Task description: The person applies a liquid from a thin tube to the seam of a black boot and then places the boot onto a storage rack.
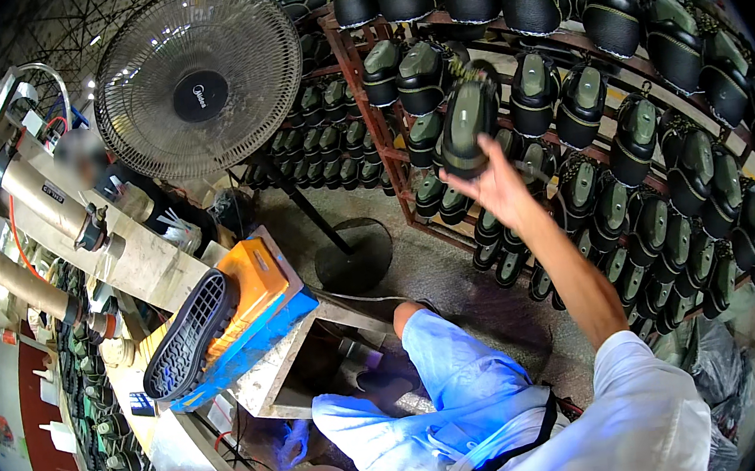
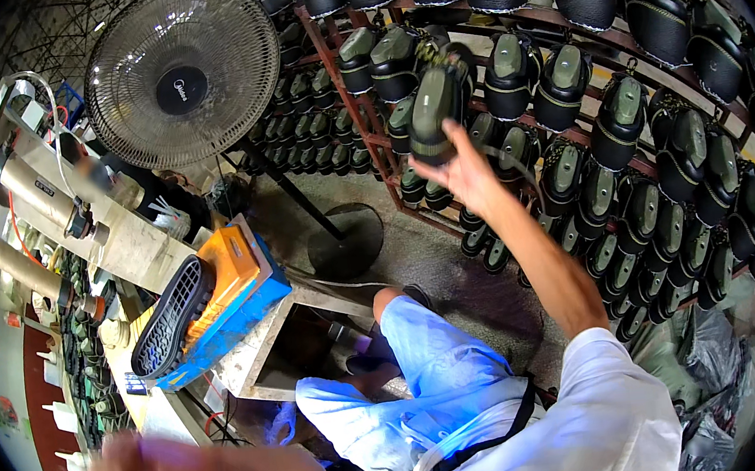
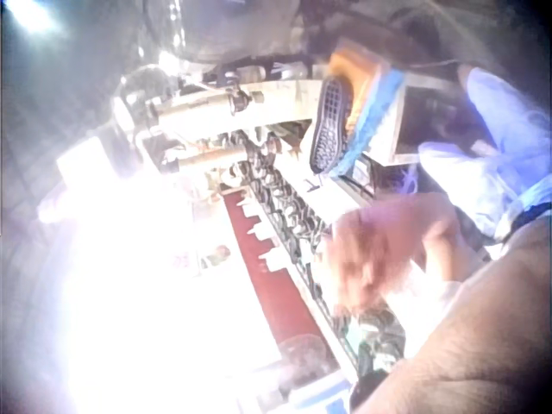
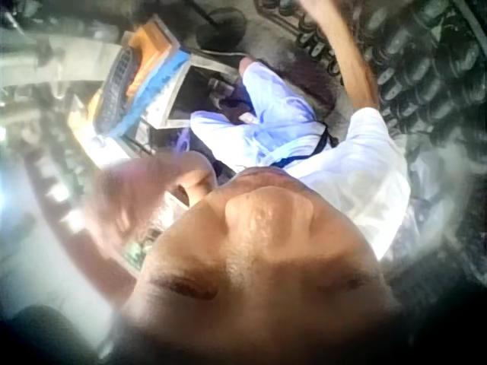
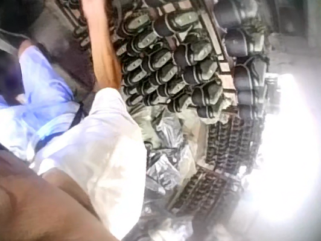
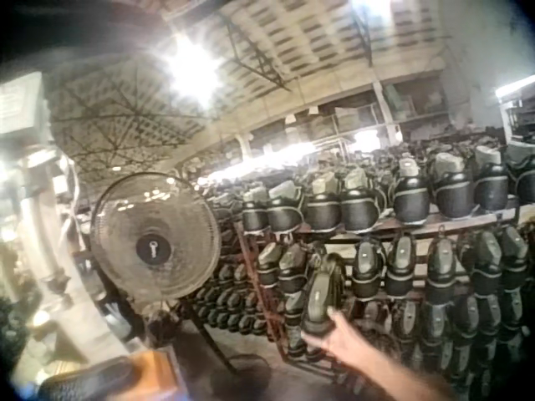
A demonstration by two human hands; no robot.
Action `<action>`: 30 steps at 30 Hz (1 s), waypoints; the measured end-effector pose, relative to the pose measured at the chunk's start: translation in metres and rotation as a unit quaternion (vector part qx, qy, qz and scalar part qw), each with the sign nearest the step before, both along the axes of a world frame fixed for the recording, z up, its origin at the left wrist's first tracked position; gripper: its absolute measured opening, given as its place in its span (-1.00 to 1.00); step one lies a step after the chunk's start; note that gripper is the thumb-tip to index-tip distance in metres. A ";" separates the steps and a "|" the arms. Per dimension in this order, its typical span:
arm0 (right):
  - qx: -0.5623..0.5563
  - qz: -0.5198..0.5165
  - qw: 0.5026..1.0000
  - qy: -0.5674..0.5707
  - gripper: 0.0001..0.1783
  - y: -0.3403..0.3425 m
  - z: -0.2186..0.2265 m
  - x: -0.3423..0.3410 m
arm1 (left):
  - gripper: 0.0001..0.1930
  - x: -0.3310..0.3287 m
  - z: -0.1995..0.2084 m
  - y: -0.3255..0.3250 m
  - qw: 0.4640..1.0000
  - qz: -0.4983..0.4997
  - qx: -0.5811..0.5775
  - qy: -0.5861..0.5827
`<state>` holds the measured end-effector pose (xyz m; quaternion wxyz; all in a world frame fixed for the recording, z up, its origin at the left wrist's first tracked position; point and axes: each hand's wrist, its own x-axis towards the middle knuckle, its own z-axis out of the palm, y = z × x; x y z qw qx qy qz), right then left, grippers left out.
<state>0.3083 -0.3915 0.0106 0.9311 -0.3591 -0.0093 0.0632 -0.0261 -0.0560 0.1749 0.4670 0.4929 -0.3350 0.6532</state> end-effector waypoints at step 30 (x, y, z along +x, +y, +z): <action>-0.380 0.187 0.740 -0.523 -0.14 0.341 0.032 -0.017 | 0.17 -0.013 -0.022 0.232 0.521 0.597 0.279 0.542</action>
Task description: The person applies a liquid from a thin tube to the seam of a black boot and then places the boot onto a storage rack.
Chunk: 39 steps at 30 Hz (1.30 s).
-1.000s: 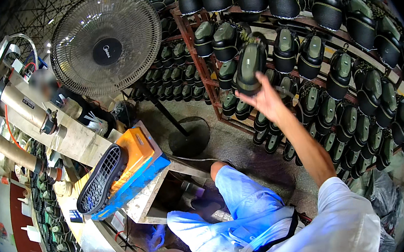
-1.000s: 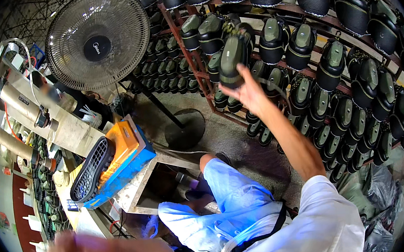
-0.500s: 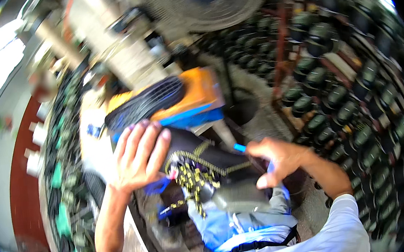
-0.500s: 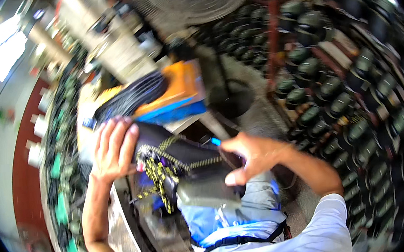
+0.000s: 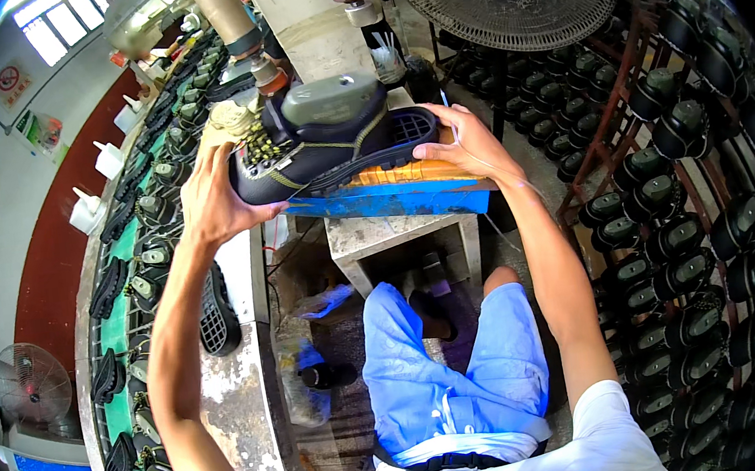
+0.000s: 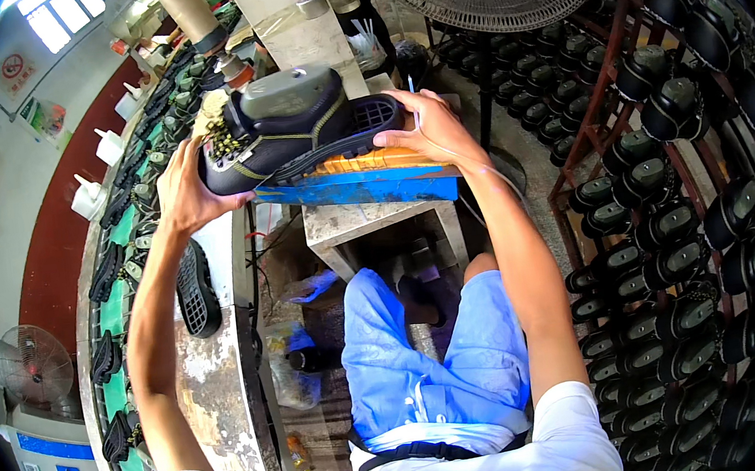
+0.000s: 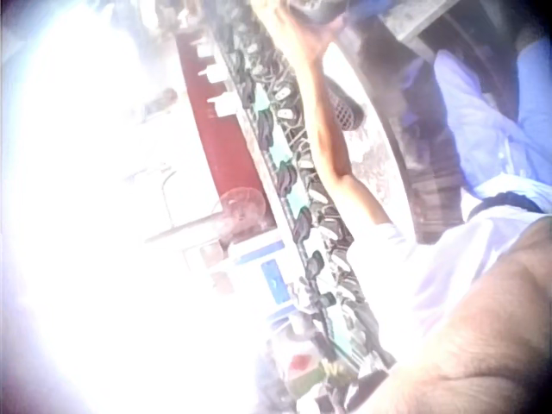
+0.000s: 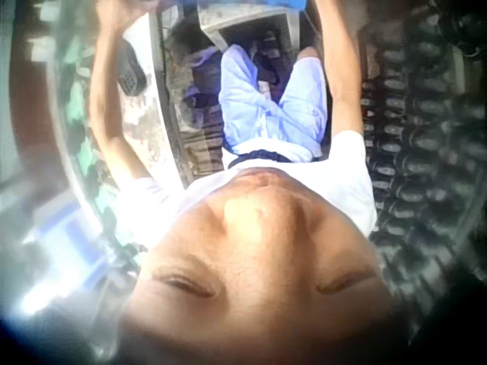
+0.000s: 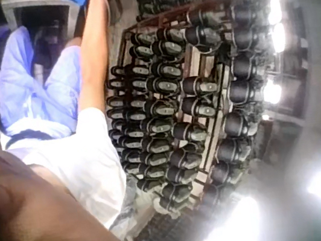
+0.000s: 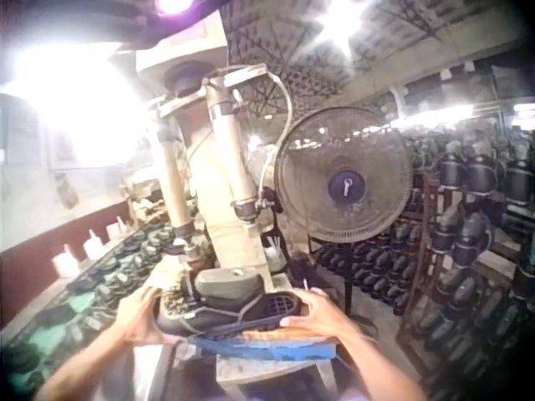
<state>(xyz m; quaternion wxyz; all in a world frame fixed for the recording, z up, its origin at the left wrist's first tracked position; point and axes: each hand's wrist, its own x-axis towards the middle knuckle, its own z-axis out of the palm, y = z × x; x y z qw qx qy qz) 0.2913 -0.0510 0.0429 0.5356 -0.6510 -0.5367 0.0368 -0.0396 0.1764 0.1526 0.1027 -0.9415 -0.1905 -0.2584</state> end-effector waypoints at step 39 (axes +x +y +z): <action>-0.102 0.060 0.985 0.122 -0.22 0.013 0.012 0.015 | 0.04 0.056 0.004 0.082 0.966 -0.096 -0.099 0.219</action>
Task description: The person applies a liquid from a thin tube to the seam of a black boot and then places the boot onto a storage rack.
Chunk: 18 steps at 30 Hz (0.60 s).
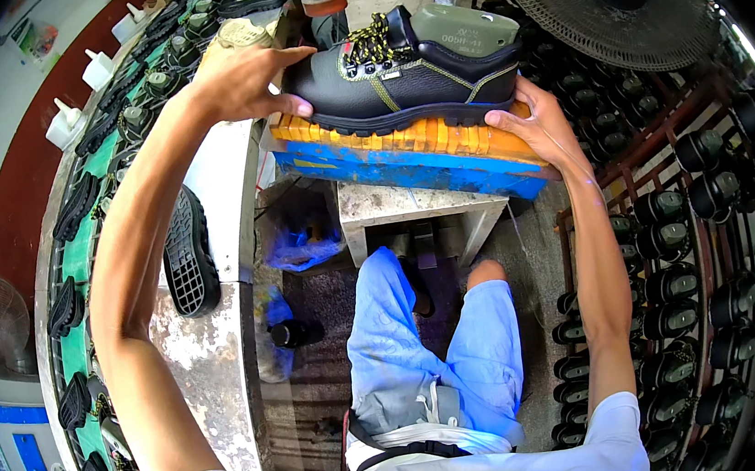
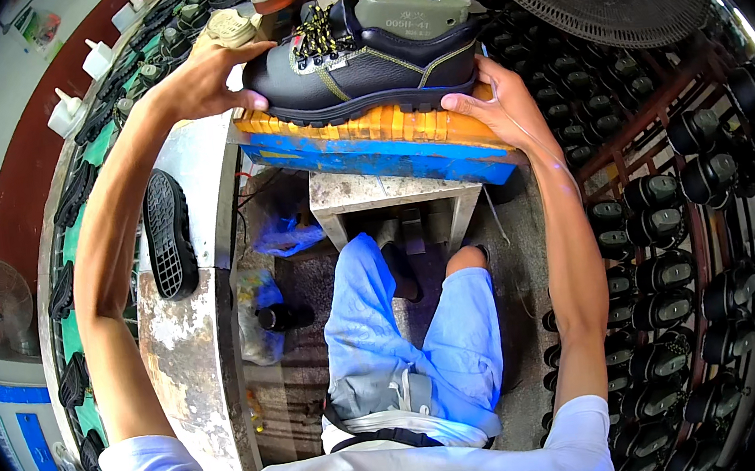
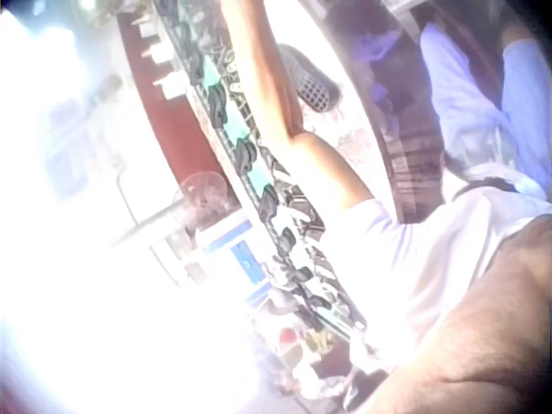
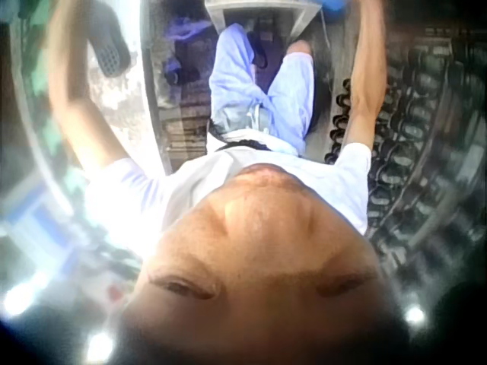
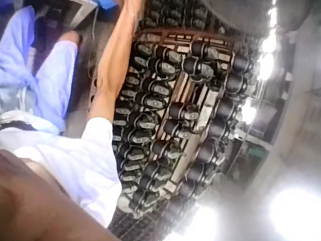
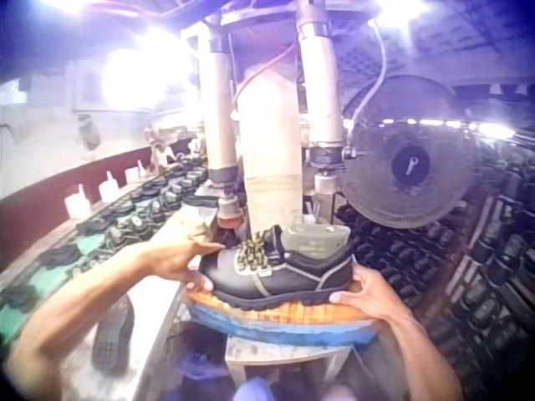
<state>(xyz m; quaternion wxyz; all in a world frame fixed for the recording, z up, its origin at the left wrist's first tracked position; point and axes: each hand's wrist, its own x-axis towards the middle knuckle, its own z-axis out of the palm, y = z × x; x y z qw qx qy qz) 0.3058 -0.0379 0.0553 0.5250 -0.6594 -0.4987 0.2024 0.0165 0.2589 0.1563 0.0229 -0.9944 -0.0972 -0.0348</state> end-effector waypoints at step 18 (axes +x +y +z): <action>0.032 -0.017 0.999 -0.035 -0.21 -0.002 -0.007 -0.006 | -0.03 0.042 -0.054 -0.016 0.976 -0.049 0.060 -0.205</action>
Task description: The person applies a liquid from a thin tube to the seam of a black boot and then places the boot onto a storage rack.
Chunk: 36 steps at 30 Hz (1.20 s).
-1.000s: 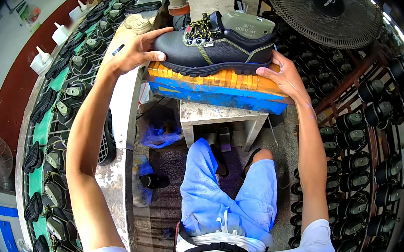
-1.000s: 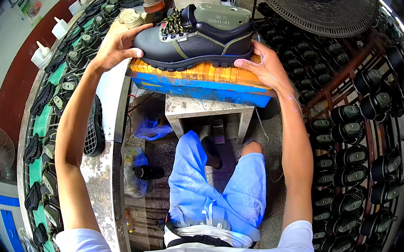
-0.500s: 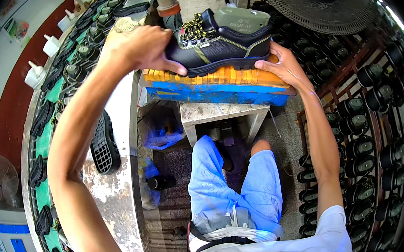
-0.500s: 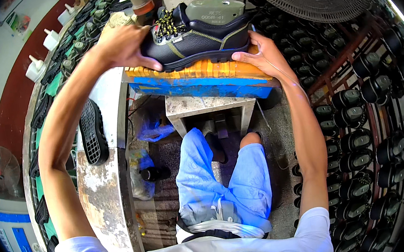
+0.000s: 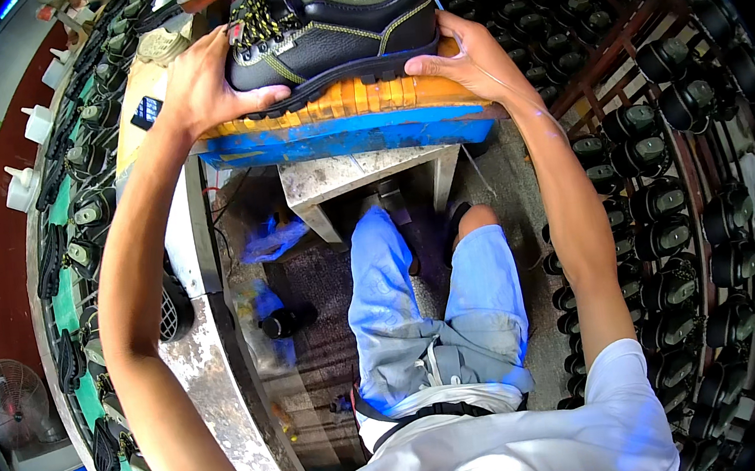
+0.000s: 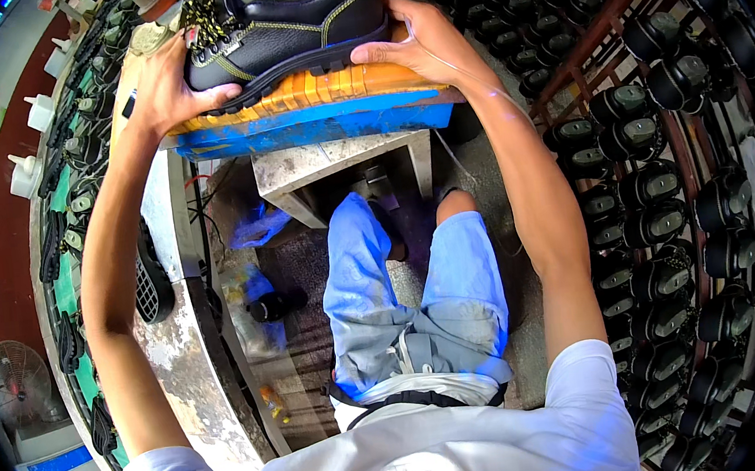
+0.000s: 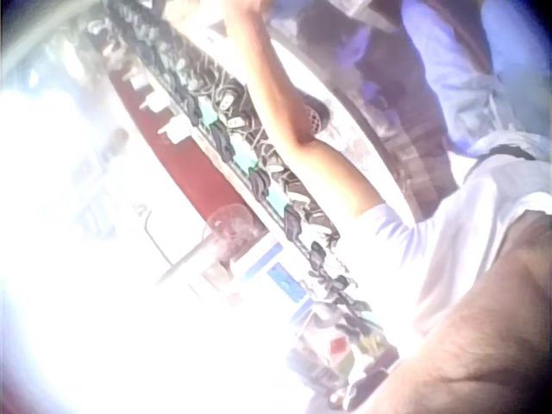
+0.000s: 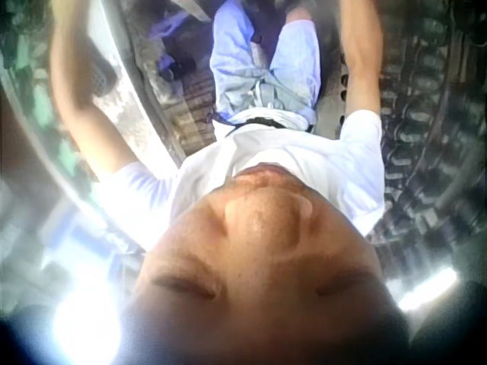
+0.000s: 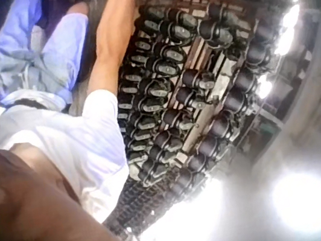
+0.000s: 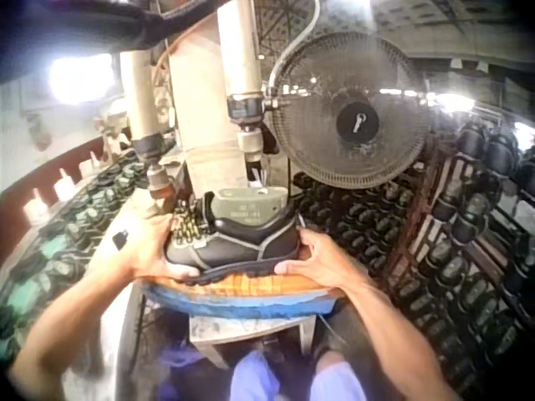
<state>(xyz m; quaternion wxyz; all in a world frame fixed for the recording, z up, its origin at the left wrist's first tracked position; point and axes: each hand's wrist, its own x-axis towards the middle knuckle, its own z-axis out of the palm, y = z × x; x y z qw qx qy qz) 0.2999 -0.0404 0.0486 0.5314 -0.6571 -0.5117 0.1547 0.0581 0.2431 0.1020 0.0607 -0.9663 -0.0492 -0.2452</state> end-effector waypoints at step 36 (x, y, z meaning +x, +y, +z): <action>0.027 0.009 1.000 -0.005 -0.25 0.010 -0.008 0.012 | 0.08 -0.046 -0.016 0.038 0.837 -0.093 -0.539 -0.022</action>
